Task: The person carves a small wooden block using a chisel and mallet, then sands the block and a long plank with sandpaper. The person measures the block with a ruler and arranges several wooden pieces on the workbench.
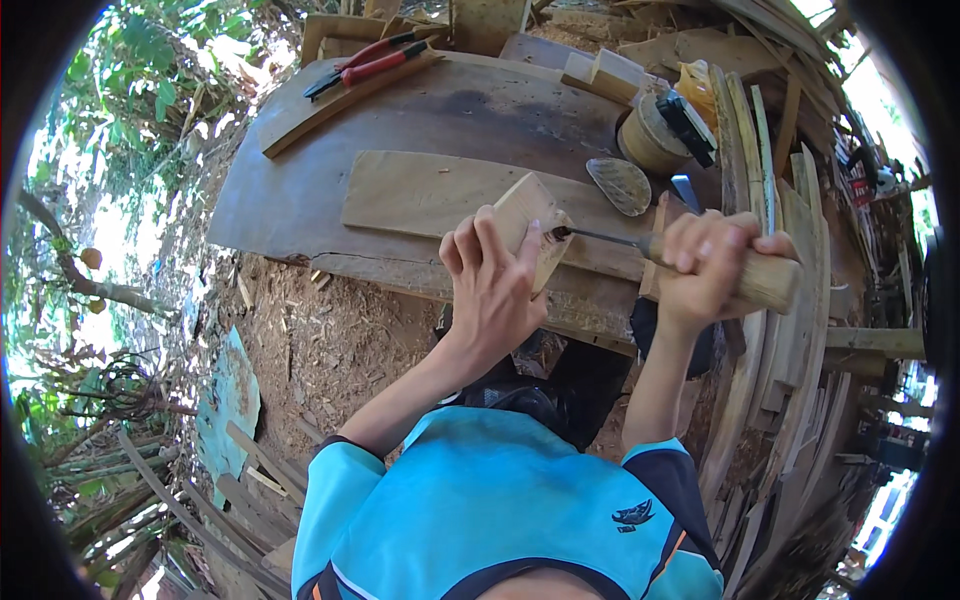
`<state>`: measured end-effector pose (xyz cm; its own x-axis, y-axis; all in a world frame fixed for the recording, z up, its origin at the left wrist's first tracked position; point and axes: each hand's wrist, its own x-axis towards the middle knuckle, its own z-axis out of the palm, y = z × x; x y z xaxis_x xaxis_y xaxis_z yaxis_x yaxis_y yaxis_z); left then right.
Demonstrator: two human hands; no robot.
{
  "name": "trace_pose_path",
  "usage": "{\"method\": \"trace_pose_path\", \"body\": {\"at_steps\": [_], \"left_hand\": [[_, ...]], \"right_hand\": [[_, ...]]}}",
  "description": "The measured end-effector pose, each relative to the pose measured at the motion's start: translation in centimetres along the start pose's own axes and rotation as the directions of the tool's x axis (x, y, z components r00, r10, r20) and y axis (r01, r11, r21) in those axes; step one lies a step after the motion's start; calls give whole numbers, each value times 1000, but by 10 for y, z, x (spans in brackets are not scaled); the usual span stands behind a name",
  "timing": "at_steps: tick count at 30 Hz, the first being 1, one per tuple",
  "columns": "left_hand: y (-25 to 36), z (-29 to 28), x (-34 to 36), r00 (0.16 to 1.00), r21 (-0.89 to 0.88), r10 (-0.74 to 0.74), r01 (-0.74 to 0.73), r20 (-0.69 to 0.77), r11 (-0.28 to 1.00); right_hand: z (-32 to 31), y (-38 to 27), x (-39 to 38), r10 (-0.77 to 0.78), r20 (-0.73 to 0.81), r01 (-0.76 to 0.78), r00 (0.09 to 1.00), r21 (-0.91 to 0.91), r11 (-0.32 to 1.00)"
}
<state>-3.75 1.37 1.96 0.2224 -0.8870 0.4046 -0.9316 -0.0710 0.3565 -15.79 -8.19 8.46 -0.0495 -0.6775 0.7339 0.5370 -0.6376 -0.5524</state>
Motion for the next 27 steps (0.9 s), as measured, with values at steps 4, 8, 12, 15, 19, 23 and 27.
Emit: {"method": "trace_pose_path", "body": {"at_steps": [4,8,12,15,19,23,27], "left_hand": [[1,-4,0,1000,-16,-18,19,25,1000],[1,-4,0,999,-32,-30,31,38,999],[-12,3,-3,995,-135,-90,96,46,986],[-44,24,-14,998,-184,-60,61,8,981],[-55,37,-18,998,-184,-21,10,-60,983],[-57,39,-19,997,-208,-30,14,-74,978],[-57,37,-20,998,-205,-21,9,-60,979]], "right_hand": [[-4,5,0,32,-5,-32,999,-10,999],[7,11,1,23,-3,-23,1000,-163,986],[-11,34,30,201,-236,-230,951,-103,968],[-57,59,36,333,-419,-362,845,12,932],[-64,65,34,376,-541,-432,752,25,901],[-79,86,28,400,-626,-482,669,43,875],[-86,77,22,463,-551,-445,694,177,878]]}}
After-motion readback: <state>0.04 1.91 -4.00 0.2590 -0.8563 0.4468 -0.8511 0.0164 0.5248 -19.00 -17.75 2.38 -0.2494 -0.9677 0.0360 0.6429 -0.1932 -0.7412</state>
